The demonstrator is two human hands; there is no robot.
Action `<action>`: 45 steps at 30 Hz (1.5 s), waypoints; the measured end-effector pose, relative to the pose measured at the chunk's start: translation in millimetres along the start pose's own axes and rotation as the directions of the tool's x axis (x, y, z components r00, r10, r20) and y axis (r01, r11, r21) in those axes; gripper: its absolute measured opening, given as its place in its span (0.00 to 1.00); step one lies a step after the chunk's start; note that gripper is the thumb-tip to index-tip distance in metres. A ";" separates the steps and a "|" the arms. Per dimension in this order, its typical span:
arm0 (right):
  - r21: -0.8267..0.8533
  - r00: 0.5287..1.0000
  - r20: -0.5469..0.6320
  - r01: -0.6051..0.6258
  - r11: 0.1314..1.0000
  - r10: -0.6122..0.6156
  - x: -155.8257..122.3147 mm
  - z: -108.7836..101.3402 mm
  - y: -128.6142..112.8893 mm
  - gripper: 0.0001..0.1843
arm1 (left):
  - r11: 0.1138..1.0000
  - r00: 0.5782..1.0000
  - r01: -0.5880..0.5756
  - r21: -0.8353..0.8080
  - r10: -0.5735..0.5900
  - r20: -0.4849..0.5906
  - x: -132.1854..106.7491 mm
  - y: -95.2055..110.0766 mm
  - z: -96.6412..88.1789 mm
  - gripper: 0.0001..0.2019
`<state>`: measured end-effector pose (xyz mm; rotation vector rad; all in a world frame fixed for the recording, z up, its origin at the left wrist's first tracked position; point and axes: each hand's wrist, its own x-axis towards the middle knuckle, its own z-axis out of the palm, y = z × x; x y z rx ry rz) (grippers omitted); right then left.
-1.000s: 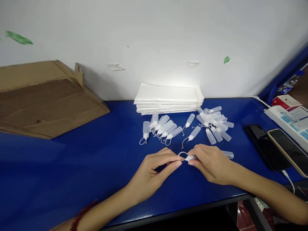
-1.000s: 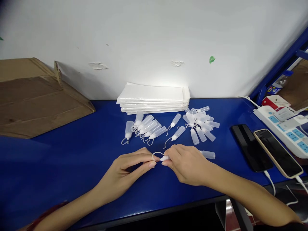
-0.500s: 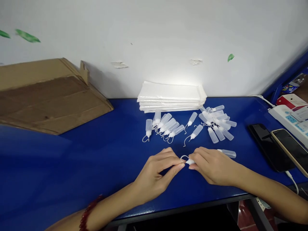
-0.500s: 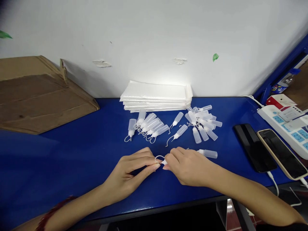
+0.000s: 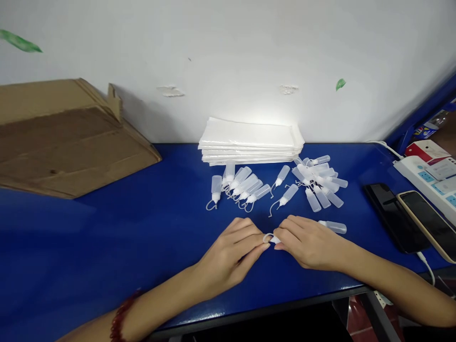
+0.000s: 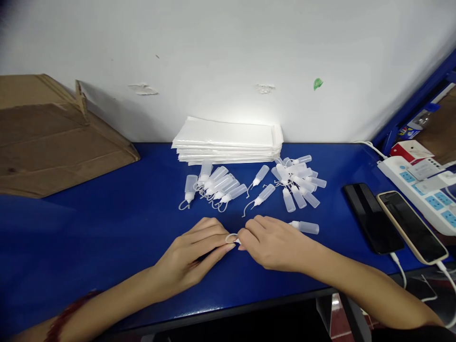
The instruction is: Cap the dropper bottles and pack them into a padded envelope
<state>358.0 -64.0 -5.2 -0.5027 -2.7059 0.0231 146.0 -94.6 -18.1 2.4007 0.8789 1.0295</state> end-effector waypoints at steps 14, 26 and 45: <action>-0.186 0.989 -0.141 0.012 0.982 -0.039 2.3 -6.8 10.0 0.12 | 0.996 0.997 0.010 0.092 -0.003 -0.078 4.2 -6.9 -11.9 0.07; -0.252 0.991 -0.076 0.090 0.964 -0.113 -5.7 5.9 1.7 0.10 | 0.994 0.991 -0.065 0.083 0.054 0.121 -5.9 -12.2 -4.7 0.08; -0.187 0.997 -0.004 -0.080 0.979 0.081 -2.2 -24.2 15.0 0.23 | 0.862 0.983 -0.085 0.499 0.155 -0.100 9.5 -27.5 -41.6 0.05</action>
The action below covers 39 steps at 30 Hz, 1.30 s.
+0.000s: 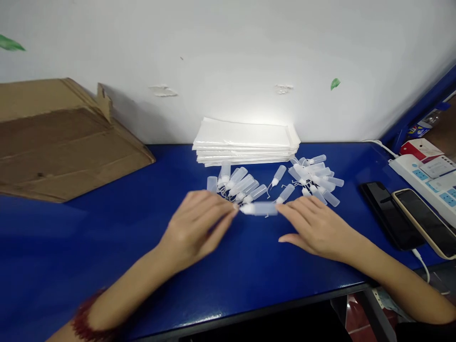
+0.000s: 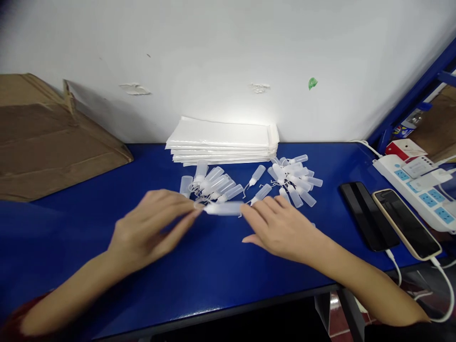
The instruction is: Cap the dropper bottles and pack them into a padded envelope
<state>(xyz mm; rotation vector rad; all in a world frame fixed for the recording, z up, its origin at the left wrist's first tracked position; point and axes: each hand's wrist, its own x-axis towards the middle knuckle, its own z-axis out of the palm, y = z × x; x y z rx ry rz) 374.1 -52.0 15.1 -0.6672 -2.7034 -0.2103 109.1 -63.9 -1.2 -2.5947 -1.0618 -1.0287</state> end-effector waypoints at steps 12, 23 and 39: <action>-0.184 0.994 0.077 -0.067 0.981 0.083 -4.3 4.2 20.2 0.16 | 0.902 0.970 0.235 0.361 -0.195 -0.144 -9.9 -48.7 16.4 0.05; -0.226 0.993 0.114 -0.015 0.974 0.042 0.2 30.4 27.5 0.19 | 0.986 0.993 0.098 0.135 -0.088 -0.077 -2.6 -6.2 11.3 0.06; 0.177 0.998 0.001 -0.059 0.982 0.060 -3.4 11.8 12.4 0.21 | 0.992 0.995 0.095 -0.077 -0.093 0.034 -4.0 17.1 13.2 0.09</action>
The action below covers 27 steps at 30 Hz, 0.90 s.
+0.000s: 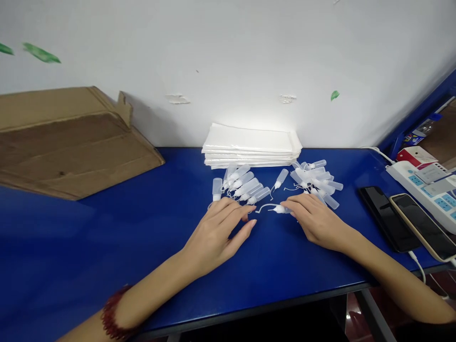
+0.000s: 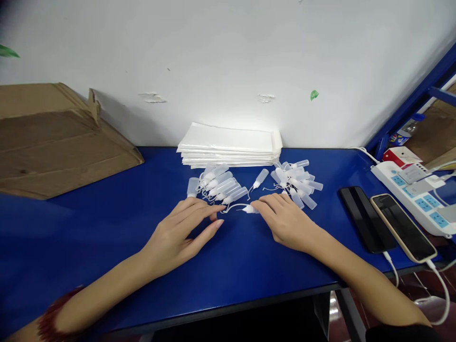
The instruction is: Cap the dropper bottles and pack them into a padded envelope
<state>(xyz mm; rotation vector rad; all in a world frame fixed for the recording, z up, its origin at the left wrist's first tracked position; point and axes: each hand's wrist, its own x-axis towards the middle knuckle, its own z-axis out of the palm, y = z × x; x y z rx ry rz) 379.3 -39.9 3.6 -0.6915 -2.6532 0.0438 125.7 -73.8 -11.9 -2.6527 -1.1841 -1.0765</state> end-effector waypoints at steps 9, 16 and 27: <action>0.017 0.999 -0.016 0.051 0.999 -0.051 0.9 -0.9 -10.6 0.22 | 0.995 1.000 -0.008 -0.102 0.009 0.015 -2.7 6.6 2.8 0.05; -0.051 0.990 -0.099 0.099 0.994 -0.103 2.0 0.9 -15.8 0.20 | 0.986 1.000 -0.010 -0.165 0.013 0.017 -3.2 10.9 1.8 0.05; -0.091 0.990 -0.081 0.108 0.990 -0.116 1.6 -0.1 -17.0 0.20 | 0.986 1.000 -0.005 -0.166 0.008 0.018 -2.4 10.1 2.8 0.06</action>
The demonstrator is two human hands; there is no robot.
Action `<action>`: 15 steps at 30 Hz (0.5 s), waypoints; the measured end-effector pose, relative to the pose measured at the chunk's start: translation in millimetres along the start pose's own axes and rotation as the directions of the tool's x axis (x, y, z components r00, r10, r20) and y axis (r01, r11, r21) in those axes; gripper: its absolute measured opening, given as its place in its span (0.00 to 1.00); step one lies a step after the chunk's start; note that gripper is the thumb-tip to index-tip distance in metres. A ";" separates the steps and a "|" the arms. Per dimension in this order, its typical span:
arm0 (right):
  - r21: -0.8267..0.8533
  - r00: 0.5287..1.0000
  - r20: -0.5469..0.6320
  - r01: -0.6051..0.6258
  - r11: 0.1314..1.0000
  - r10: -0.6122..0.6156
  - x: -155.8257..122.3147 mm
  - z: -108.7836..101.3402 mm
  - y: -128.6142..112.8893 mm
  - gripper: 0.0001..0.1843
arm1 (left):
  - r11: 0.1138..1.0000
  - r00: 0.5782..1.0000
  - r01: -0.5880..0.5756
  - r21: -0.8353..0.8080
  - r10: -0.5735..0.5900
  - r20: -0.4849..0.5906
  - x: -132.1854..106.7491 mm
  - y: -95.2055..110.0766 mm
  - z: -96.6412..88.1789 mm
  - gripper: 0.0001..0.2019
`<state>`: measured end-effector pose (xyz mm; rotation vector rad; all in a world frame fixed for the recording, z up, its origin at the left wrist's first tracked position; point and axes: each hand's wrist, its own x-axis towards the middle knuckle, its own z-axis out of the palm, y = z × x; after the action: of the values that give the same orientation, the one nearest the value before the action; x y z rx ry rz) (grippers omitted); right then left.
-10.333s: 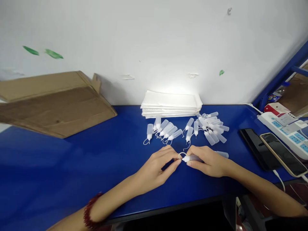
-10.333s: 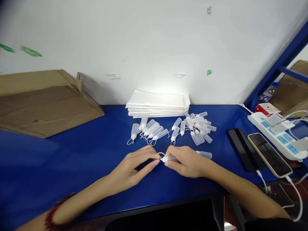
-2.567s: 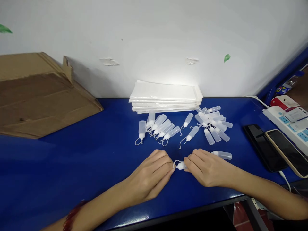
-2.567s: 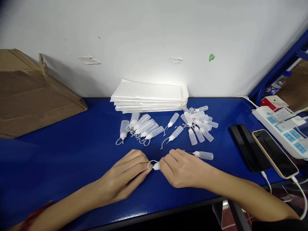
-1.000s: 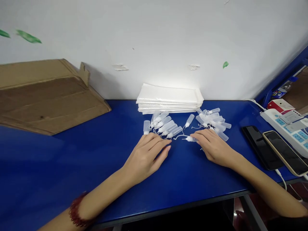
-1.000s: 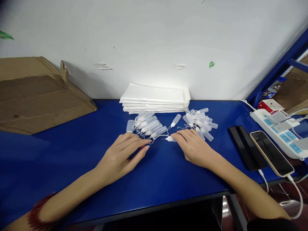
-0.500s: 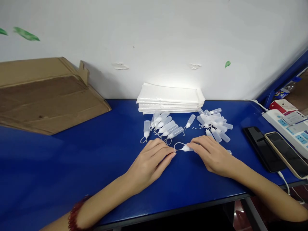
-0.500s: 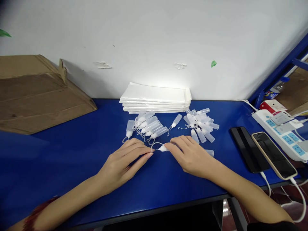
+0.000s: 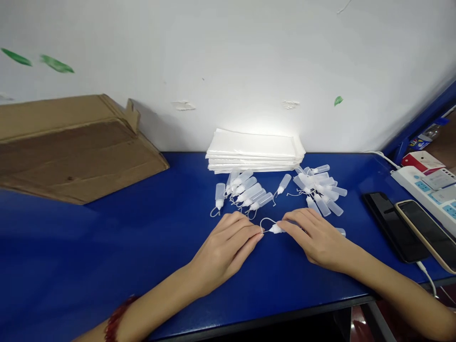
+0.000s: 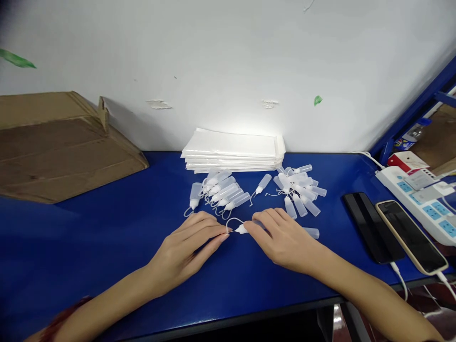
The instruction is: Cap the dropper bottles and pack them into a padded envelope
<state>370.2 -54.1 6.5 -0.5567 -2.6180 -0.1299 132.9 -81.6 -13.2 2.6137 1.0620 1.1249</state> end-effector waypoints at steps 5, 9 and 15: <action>0.001 1.000 0.002 -0.004 1.000 0.004 0.3 1.5 -0.4 0.21 | 1.000 1.000 -0.009 -0.002 0.009 -0.003 -0.4 0.0 0.4 0.06; 0.005 1.000 -0.010 0.002 1.000 -0.002 0.4 1.4 0.1 0.21 | 1.000 1.000 -0.006 0.010 0.006 0.002 -0.1 0.4 -0.1 0.06; 0.046 1.000 -0.007 -0.007 0.999 0.008 0.1 -1.4 0.2 0.22 | 1.000 1.000 -0.001 0.009 0.001 -0.004 -0.6 1.5 -0.6 0.06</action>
<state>370.8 -54.1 7.8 -0.5493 -2.6048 -0.0693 133.1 -83.2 -12.6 2.6200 1.0689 1.1294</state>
